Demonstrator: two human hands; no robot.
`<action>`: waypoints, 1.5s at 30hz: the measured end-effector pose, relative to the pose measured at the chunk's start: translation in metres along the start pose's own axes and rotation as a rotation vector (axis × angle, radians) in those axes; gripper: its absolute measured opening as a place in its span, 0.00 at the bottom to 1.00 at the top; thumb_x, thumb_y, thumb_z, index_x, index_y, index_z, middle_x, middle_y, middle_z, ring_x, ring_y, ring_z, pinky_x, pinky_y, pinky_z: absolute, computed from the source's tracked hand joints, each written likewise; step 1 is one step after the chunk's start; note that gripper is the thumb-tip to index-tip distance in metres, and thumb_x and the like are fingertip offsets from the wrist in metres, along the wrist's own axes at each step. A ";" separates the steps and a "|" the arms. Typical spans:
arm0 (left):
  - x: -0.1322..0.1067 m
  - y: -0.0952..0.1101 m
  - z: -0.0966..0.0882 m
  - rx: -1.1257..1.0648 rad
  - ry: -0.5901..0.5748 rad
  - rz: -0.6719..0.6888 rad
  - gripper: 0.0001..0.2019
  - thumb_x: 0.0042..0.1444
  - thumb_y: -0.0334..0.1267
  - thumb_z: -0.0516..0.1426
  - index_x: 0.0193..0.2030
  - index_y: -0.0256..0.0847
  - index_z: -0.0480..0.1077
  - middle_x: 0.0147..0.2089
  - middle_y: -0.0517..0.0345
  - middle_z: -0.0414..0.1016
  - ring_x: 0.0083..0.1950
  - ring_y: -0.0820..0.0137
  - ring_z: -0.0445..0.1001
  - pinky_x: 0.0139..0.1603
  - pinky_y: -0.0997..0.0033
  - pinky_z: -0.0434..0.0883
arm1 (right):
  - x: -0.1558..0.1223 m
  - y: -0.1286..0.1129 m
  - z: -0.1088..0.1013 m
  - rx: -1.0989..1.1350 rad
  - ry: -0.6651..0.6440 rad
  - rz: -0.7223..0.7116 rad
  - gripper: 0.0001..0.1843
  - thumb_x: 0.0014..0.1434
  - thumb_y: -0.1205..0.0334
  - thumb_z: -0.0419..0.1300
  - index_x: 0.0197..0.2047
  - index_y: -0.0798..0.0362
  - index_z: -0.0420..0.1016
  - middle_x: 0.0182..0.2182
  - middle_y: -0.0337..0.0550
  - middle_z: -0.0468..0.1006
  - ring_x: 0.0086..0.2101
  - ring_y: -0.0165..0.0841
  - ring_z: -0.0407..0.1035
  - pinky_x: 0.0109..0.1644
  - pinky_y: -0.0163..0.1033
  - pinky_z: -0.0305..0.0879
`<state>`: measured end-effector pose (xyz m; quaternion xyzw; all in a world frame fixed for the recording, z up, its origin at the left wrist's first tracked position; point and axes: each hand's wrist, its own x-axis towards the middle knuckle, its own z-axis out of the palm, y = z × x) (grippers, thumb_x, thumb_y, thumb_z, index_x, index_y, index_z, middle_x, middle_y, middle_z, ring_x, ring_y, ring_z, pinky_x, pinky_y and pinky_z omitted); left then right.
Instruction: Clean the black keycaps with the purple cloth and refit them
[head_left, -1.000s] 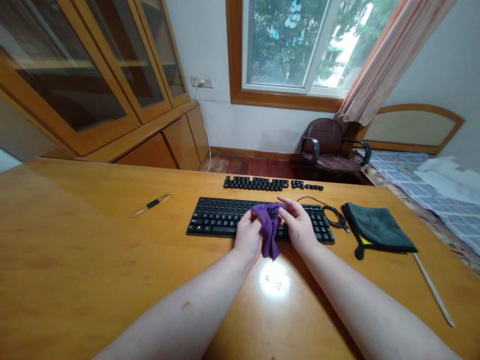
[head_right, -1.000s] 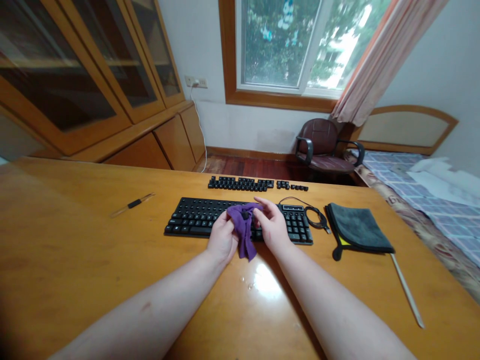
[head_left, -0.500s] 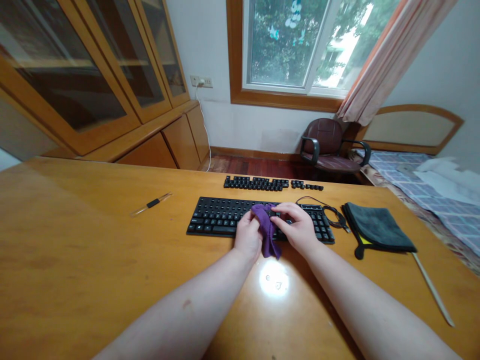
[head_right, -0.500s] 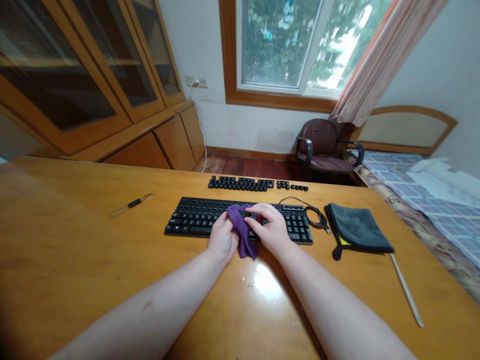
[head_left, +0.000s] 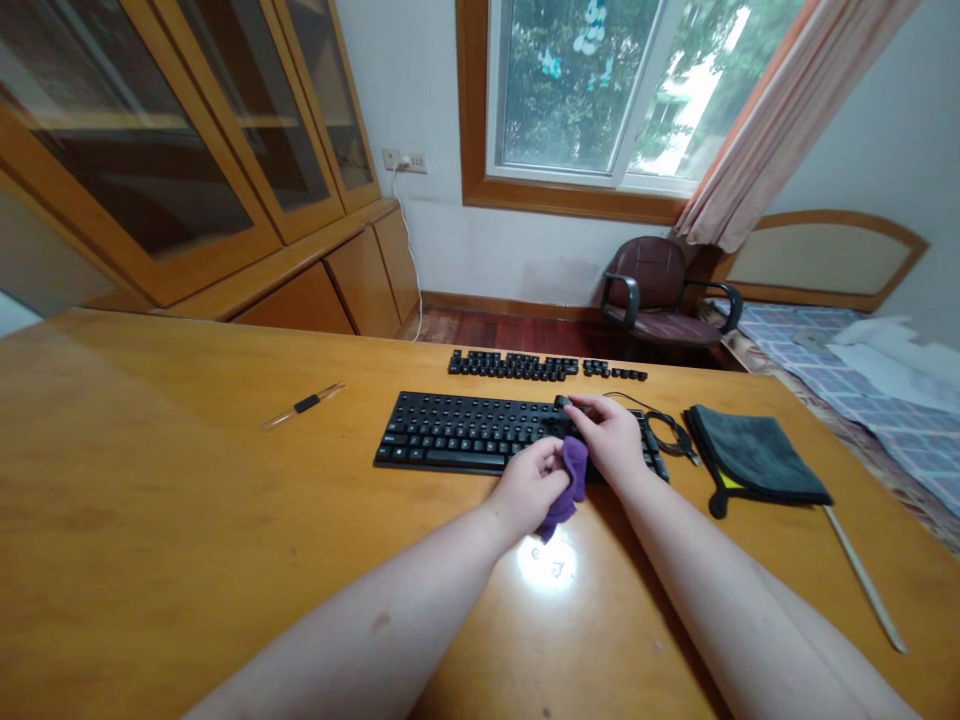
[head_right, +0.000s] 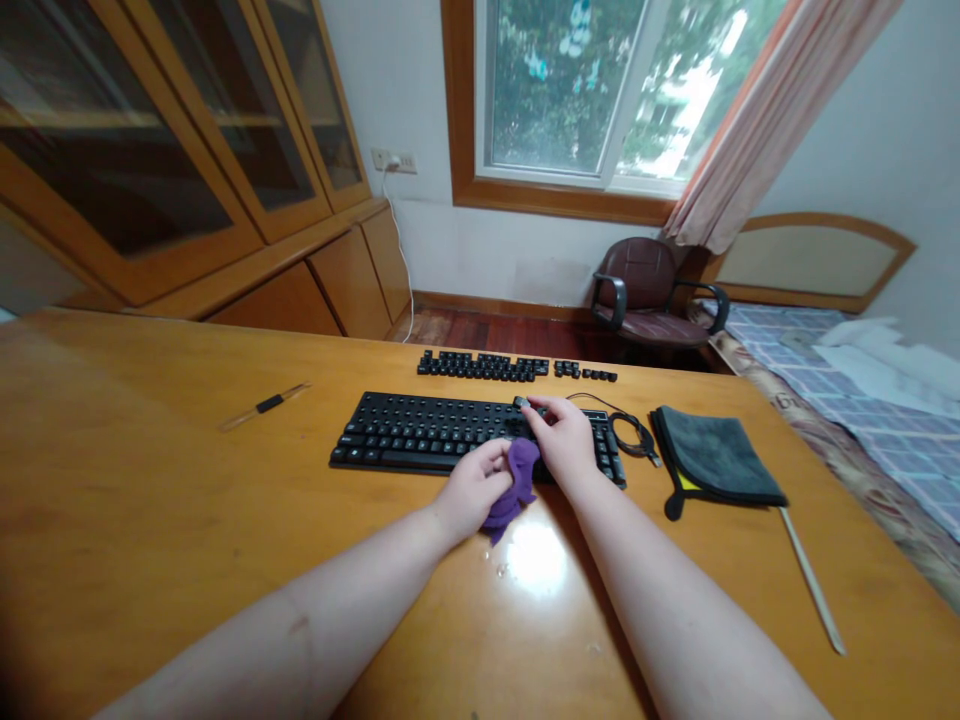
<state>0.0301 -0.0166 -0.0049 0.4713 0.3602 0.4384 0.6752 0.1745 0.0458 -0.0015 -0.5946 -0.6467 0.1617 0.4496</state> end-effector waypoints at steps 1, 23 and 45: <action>0.000 -0.002 0.000 0.092 -0.018 0.002 0.11 0.46 0.32 0.52 0.38 0.37 0.68 0.25 0.62 0.69 0.24 0.75 0.68 0.25 0.76 0.64 | 0.001 0.001 0.001 -0.051 -0.040 -0.017 0.16 0.52 0.51 0.60 0.38 0.53 0.79 0.28 0.44 0.78 0.27 0.34 0.69 0.35 0.40 0.65; 0.003 -0.009 -0.010 0.590 0.155 -0.066 0.38 0.47 0.33 0.53 0.67 0.36 0.46 0.19 0.68 0.65 0.21 0.74 0.63 0.24 0.76 0.58 | 0.013 0.015 -0.010 -0.206 -0.403 -0.229 0.09 0.50 0.57 0.62 0.33 0.49 0.80 0.31 0.41 0.80 0.34 0.37 0.71 0.41 0.41 0.64; 0.006 -0.012 -0.013 0.579 0.065 -0.055 0.37 0.46 0.32 0.52 0.66 0.41 0.50 0.19 0.69 0.64 0.20 0.75 0.59 0.23 0.76 0.54 | 0.011 0.010 -0.004 -0.231 -0.402 -0.246 0.07 0.54 0.58 0.59 0.31 0.49 0.78 0.32 0.41 0.80 0.35 0.36 0.71 0.44 0.42 0.63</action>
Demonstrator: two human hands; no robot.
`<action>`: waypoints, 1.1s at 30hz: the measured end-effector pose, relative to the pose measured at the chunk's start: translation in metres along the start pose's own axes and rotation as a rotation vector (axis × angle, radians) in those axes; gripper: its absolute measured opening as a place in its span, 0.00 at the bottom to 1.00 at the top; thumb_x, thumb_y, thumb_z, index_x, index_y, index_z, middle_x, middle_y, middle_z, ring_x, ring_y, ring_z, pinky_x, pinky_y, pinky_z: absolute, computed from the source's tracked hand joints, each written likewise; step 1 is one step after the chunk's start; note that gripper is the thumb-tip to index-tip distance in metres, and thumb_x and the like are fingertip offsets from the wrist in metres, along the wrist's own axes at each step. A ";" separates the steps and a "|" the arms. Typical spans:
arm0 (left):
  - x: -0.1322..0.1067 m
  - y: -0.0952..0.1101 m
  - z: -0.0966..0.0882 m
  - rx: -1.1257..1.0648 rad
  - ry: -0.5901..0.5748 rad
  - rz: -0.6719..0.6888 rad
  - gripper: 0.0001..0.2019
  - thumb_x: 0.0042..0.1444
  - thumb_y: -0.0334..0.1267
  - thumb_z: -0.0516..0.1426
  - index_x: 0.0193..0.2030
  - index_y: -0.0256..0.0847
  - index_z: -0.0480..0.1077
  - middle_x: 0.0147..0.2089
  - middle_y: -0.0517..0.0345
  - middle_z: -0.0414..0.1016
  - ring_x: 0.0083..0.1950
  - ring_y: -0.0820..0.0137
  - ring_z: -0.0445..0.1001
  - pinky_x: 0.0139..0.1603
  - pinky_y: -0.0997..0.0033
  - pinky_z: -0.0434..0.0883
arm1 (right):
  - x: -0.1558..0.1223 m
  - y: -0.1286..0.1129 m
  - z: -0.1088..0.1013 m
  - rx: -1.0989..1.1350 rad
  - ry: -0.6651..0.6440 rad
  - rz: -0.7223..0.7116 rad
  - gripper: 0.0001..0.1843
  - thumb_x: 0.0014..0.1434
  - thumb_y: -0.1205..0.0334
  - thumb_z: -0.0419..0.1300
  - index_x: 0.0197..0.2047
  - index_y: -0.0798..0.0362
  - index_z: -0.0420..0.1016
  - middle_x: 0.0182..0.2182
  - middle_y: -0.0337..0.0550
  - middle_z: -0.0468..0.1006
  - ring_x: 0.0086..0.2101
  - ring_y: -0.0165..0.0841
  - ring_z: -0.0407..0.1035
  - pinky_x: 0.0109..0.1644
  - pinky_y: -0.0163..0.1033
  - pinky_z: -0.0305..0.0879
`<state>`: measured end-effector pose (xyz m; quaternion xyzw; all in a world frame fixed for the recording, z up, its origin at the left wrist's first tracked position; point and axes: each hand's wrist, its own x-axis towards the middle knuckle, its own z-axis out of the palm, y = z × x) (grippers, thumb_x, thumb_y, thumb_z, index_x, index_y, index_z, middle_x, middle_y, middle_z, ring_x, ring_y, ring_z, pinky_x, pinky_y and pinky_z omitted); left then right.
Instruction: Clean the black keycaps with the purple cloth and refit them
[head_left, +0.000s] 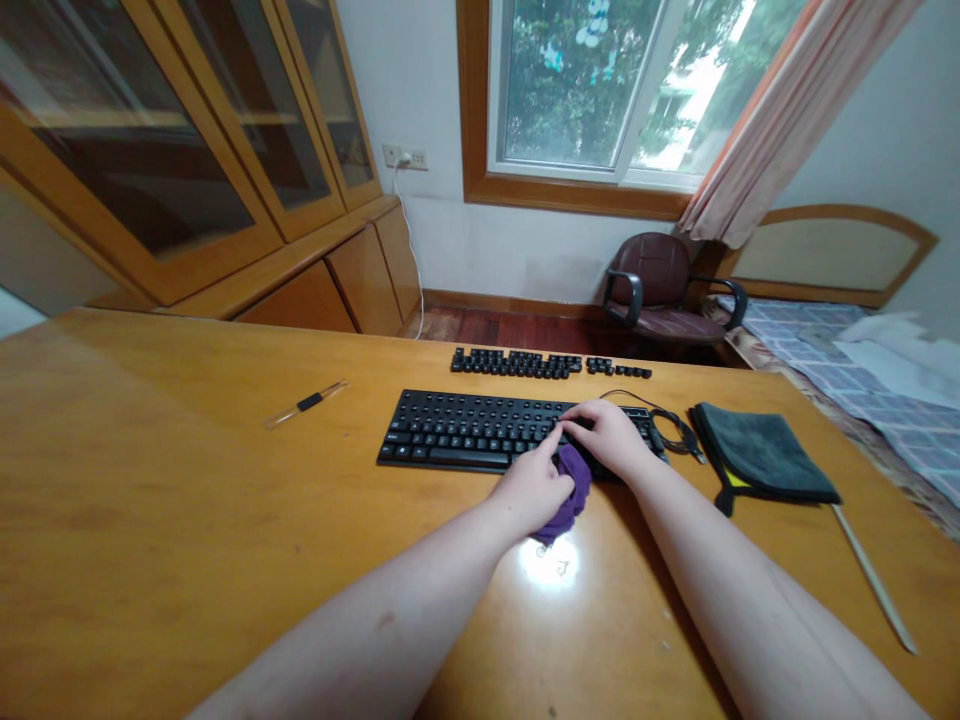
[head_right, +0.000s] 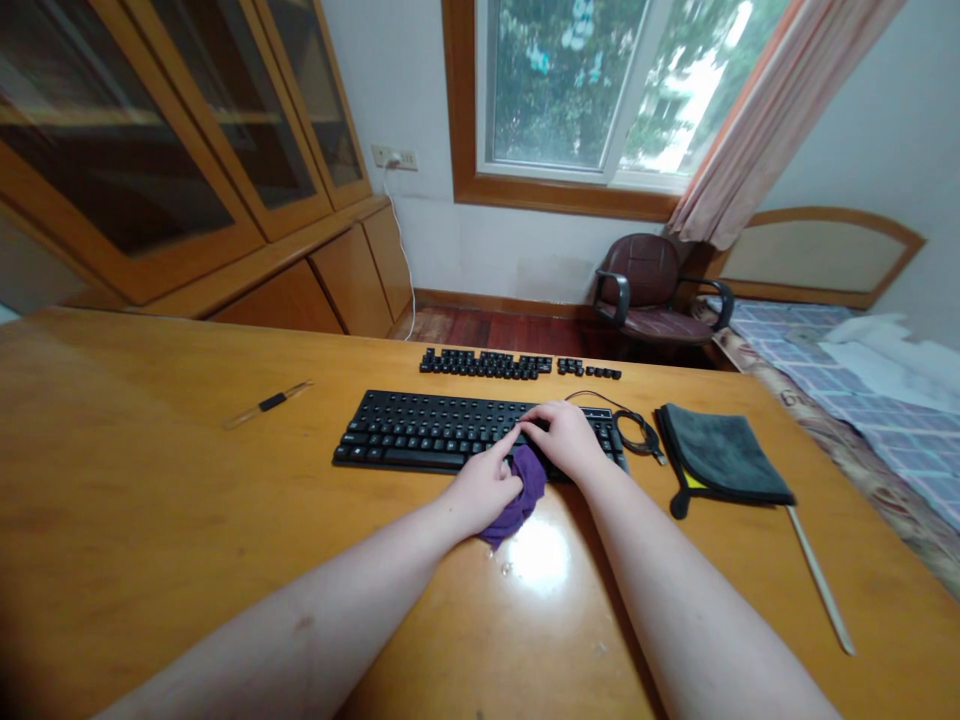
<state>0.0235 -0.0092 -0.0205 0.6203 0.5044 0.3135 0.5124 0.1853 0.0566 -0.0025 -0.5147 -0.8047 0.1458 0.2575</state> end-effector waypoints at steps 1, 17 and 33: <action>0.000 0.000 0.000 0.002 0.005 0.001 0.37 0.46 0.32 0.52 0.66 0.41 0.51 0.19 0.69 0.63 0.20 0.75 0.59 0.22 0.76 0.54 | 0.000 0.000 0.001 0.007 0.002 -0.001 0.07 0.54 0.58 0.59 0.32 0.49 0.78 0.32 0.41 0.80 0.36 0.36 0.71 0.44 0.42 0.63; 0.002 0.000 0.000 -0.080 -0.013 -0.027 0.38 0.44 0.30 0.53 0.66 0.40 0.52 0.17 0.70 0.64 0.17 0.76 0.58 0.20 0.77 0.53 | 0.000 -0.004 0.006 0.042 0.038 0.108 0.05 0.52 0.60 0.60 0.28 0.49 0.77 0.31 0.41 0.76 0.35 0.34 0.70 0.43 0.39 0.64; 0.000 0.015 0.006 -0.927 0.058 -0.207 0.13 0.46 0.35 0.54 0.41 0.37 0.69 0.26 0.59 0.71 0.24 0.72 0.68 0.27 0.73 0.65 | -0.004 -0.001 0.008 0.066 0.164 0.121 0.09 0.55 0.58 0.56 0.31 0.52 0.76 0.32 0.44 0.77 0.36 0.36 0.70 0.44 0.42 0.64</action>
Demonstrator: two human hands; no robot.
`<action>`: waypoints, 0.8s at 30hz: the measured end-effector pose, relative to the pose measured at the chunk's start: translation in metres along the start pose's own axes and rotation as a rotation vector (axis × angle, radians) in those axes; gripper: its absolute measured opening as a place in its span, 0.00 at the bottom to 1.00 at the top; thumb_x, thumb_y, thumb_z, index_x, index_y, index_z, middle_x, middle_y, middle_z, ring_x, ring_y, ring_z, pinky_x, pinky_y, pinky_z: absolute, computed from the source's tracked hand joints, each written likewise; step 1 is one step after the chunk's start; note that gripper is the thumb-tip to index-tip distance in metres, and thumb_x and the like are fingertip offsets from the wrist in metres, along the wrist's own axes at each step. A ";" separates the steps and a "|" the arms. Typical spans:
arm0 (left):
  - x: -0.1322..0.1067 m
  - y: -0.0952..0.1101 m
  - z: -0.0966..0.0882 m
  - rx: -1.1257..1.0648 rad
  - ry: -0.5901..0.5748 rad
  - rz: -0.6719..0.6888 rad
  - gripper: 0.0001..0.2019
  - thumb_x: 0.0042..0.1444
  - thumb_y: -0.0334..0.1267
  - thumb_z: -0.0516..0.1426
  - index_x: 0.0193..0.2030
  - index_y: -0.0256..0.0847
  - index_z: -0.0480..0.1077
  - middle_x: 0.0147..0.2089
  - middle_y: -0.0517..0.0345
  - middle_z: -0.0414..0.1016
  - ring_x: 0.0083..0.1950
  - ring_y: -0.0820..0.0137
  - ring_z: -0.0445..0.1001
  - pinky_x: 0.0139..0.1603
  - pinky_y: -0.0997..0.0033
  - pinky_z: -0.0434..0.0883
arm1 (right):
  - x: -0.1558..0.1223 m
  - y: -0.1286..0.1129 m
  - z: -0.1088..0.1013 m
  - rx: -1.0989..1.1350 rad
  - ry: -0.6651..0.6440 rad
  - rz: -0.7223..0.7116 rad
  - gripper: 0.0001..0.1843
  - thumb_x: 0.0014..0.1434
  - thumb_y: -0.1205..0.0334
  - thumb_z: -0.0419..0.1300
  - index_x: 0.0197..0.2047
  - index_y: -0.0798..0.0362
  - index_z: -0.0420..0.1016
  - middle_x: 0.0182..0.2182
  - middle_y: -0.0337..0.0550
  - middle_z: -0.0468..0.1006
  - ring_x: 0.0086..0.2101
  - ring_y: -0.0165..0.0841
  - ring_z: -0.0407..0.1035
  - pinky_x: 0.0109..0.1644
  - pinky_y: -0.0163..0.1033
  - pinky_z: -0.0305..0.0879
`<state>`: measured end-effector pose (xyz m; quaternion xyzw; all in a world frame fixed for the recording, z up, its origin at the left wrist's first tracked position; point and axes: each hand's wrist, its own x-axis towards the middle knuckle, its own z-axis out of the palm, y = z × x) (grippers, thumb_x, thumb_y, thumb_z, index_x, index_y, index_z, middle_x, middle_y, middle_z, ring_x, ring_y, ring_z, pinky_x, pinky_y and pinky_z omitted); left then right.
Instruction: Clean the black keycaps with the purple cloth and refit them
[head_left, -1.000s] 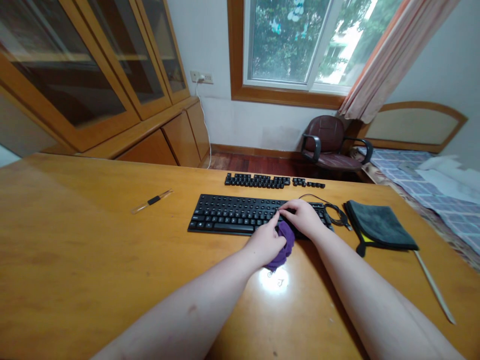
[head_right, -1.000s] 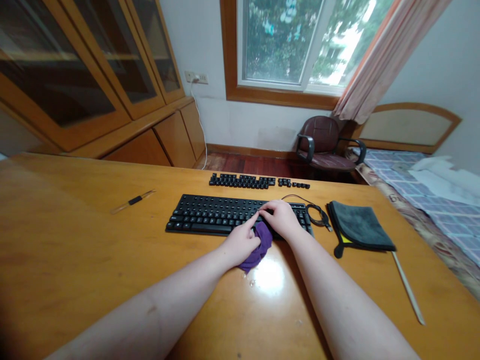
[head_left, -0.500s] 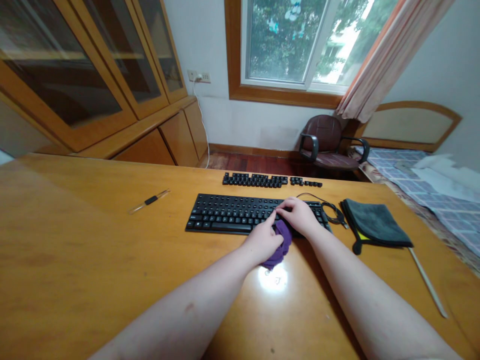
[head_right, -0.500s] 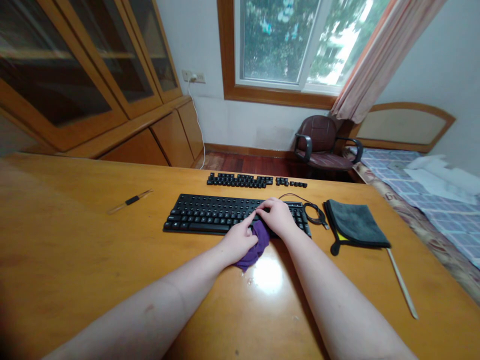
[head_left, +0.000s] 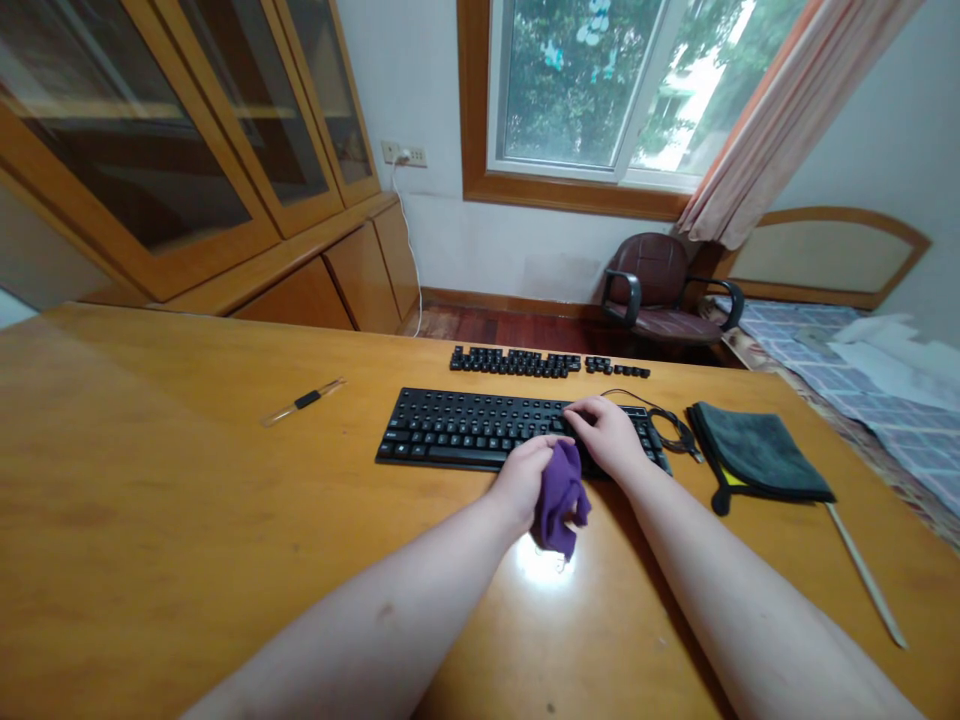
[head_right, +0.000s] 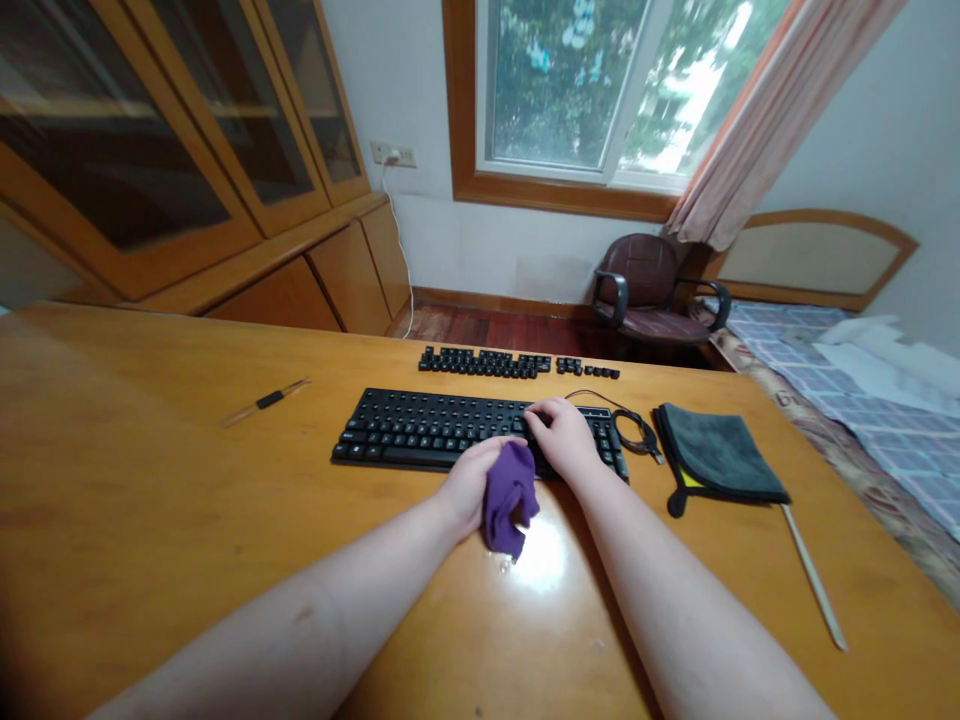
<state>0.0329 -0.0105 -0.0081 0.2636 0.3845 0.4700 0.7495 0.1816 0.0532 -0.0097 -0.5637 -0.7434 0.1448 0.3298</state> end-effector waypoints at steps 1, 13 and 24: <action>-0.001 0.004 0.001 -0.159 -0.002 -0.059 0.11 0.47 0.37 0.54 0.38 0.37 0.69 0.28 0.58 0.72 0.25 0.72 0.69 0.27 0.72 0.66 | -0.001 -0.001 -0.001 -0.010 0.026 0.000 0.10 0.56 0.58 0.55 0.32 0.52 0.76 0.32 0.44 0.77 0.36 0.37 0.70 0.44 0.42 0.64; -0.006 0.024 -0.002 -0.760 -0.007 -0.433 0.13 0.58 0.34 0.51 0.23 0.32 0.65 0.18 0.59 0.66 0.17 0.83 0.63 0.19 0.88 0.65 | 0.058 0.016 -0.006 -0.406 -0.028 0.141 0.18 0.53 0.60 0.58 0.48 0.52 0.73 0.41 0.49 0.76 0.41 0.39 0.70 0.46 0.42 0.63; -0.007 0.021 -0.002 -0.904 -0.039 -0.402 0.10 0.55 0.33 0.53 0.24 0.32 0.66 0.20 0.58 0.65 0.20 0.80 0.67 0.22 0.85 0.69 | 0.082 0.019 0.009 -0.500 -0.187 0.168 0.18 0.55 0.63 0.53 0.49 0.48 0.74 0.46 0.47 0.74 0.42 0.37 0.70 0.46 0.37 0.62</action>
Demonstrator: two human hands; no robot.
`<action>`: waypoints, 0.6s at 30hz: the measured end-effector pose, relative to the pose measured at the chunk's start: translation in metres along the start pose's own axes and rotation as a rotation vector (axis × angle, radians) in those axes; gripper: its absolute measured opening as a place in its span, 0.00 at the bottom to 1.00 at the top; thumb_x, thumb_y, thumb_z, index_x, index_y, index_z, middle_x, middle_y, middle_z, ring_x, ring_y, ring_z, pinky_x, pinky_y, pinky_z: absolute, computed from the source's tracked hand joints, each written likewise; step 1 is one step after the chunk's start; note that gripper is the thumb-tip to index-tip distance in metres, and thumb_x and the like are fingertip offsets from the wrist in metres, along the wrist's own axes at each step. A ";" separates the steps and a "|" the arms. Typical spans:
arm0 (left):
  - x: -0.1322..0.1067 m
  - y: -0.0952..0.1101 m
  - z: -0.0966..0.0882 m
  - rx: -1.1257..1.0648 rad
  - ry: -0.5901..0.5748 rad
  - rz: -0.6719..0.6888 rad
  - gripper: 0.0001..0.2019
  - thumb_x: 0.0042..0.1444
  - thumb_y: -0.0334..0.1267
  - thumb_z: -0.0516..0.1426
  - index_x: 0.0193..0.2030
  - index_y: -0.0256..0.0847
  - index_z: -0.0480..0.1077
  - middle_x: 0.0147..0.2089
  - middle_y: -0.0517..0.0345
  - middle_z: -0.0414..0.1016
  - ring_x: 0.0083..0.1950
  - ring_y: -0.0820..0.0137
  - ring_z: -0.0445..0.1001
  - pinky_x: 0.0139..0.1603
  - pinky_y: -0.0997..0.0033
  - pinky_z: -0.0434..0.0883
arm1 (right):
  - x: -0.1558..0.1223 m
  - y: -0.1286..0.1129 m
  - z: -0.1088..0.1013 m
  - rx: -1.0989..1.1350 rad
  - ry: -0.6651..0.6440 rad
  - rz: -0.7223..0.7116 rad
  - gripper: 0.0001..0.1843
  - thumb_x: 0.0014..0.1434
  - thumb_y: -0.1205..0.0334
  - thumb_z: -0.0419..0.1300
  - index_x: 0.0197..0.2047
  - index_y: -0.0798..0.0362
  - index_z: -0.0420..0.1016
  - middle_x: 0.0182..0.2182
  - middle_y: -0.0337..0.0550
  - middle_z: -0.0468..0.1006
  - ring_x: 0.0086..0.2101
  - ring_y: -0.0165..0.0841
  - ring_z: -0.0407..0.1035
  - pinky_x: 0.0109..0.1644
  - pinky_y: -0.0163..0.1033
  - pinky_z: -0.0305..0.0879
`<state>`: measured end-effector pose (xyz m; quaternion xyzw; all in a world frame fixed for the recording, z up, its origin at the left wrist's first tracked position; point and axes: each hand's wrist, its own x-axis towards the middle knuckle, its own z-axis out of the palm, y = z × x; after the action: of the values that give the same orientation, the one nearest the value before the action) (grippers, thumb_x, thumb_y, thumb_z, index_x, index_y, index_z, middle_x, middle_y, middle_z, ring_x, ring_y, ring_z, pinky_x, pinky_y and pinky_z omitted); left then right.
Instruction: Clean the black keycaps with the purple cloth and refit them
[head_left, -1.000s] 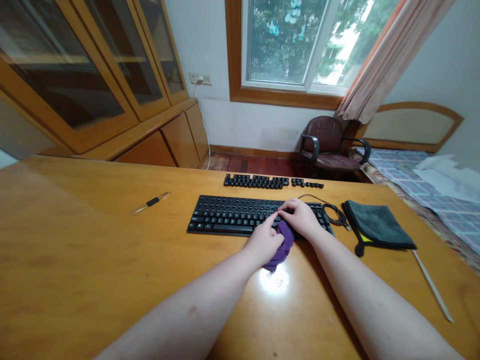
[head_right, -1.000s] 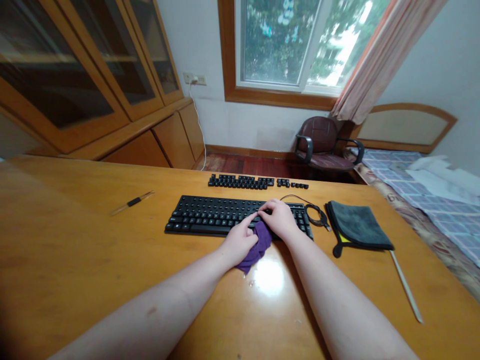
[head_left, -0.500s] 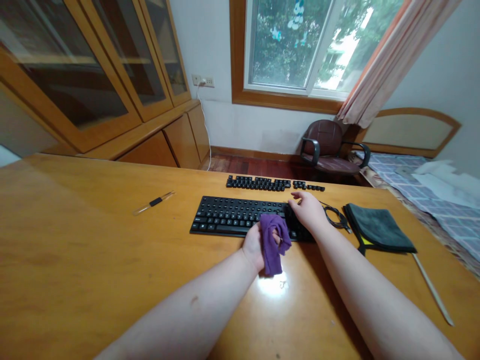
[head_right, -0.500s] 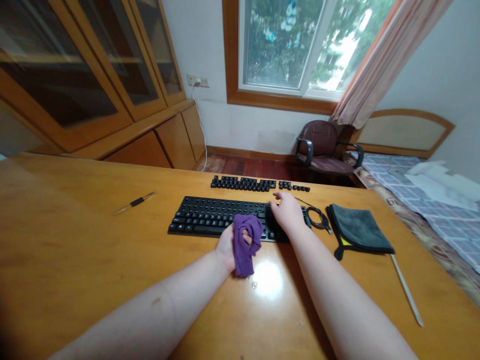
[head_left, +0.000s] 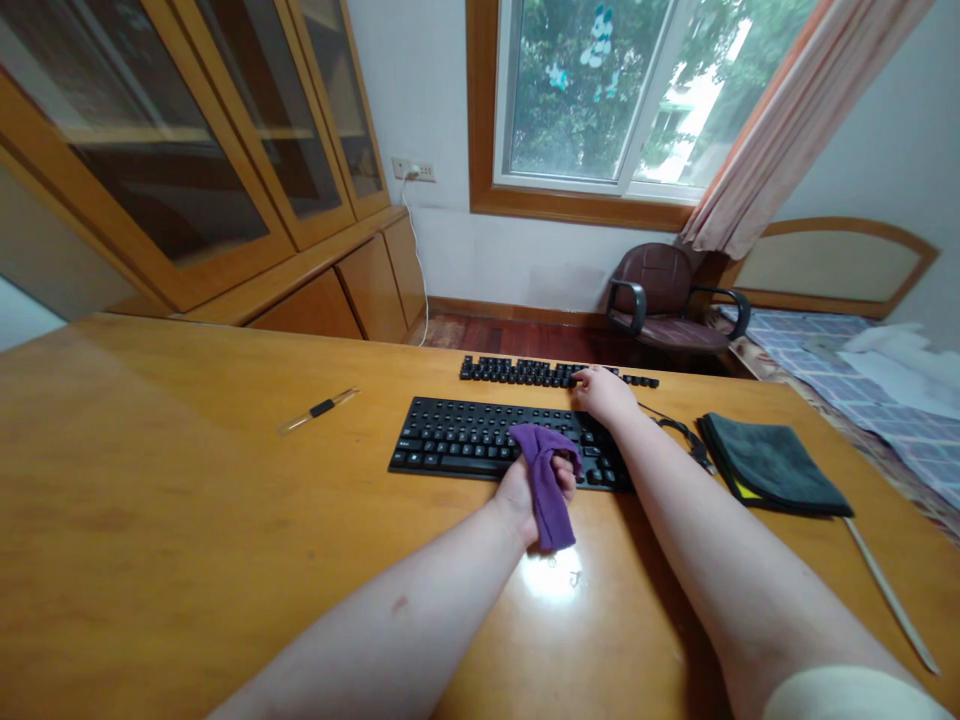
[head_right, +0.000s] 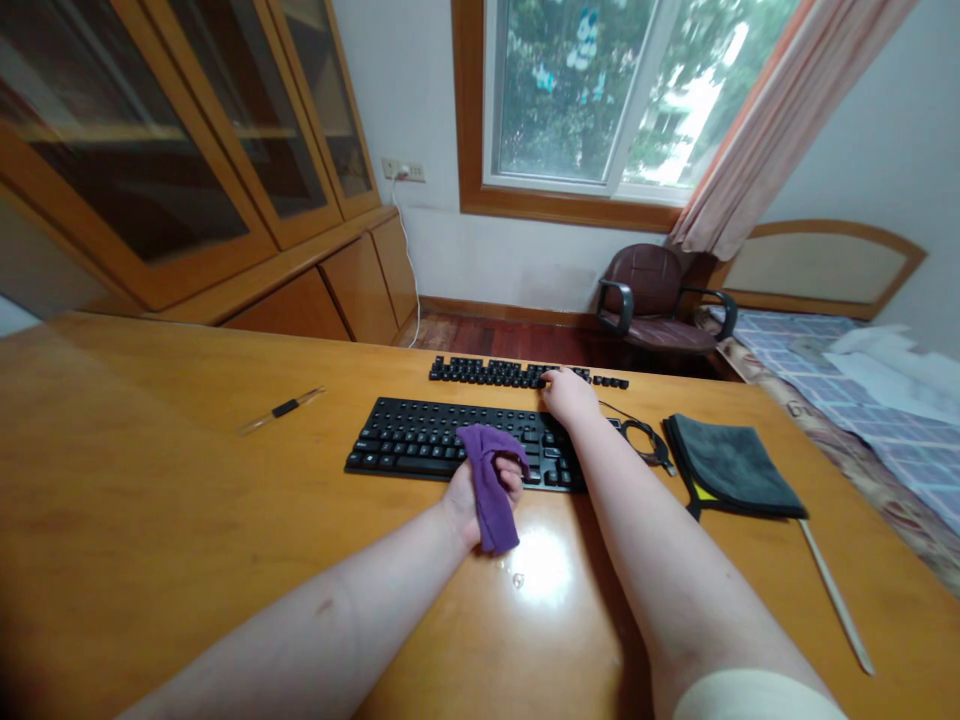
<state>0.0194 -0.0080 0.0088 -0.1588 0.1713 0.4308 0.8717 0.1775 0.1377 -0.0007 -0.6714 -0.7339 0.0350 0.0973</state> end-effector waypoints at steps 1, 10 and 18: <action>0.001 0.000 0.001 0.012 -0.004 0.009 0.10 0.55 0.33 0.53 0.24 0.32 0.66 0.20 0.58 0.65 0.20 0.80 0.67 0.22 0.84 0.68 | 0.001 0.000 0.000 -0.002 -0.011 0.006 0.18 0.54 0.63 0.54 0.48 0.48 0.74 0.45 0.47 0.74 0.42 0.36 0.70 0.46 0.37 0.62; 0.010 -0.007 -0.001 0.228 0.013 0.248 0.13 0.55 0.33 0.50 0.30 0.28 0.73 0.26 0.46 0.76 0.29 0.70 0.75 0.35 0.72 0.74 | -0.002 0.002 -0.004 -0.024 -0.029 0.043 0.14 0.51 0.63 0.57 0.42 0.50 0.77 0.42 0.48 0.77 0.41 0.38 0.71 0.44 0.38 0.63; 0.014 -0.007 -0.002 0.274 -0.072 0.424 0.13 0.54 0.36 0.52 0.38 0.33 0.75 0.38 0.47 0.78 0.41 0.65 0.76 0.48 0.64 0.72 | -0.058 -0.016 -0.036 0.183 0.253 -0.019 0.12 0.52 0.58 0.57 0.39 0.53 0.75 0.32 0.45 0.77 0.33 0.36 0.70 0.39 0.40 0.64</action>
<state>0.0324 -0.0032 0.0013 0.0158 0.2263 0.5820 0.7809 0.1733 0.0755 0.0319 -0.6519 -0.7157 0.0161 0.2499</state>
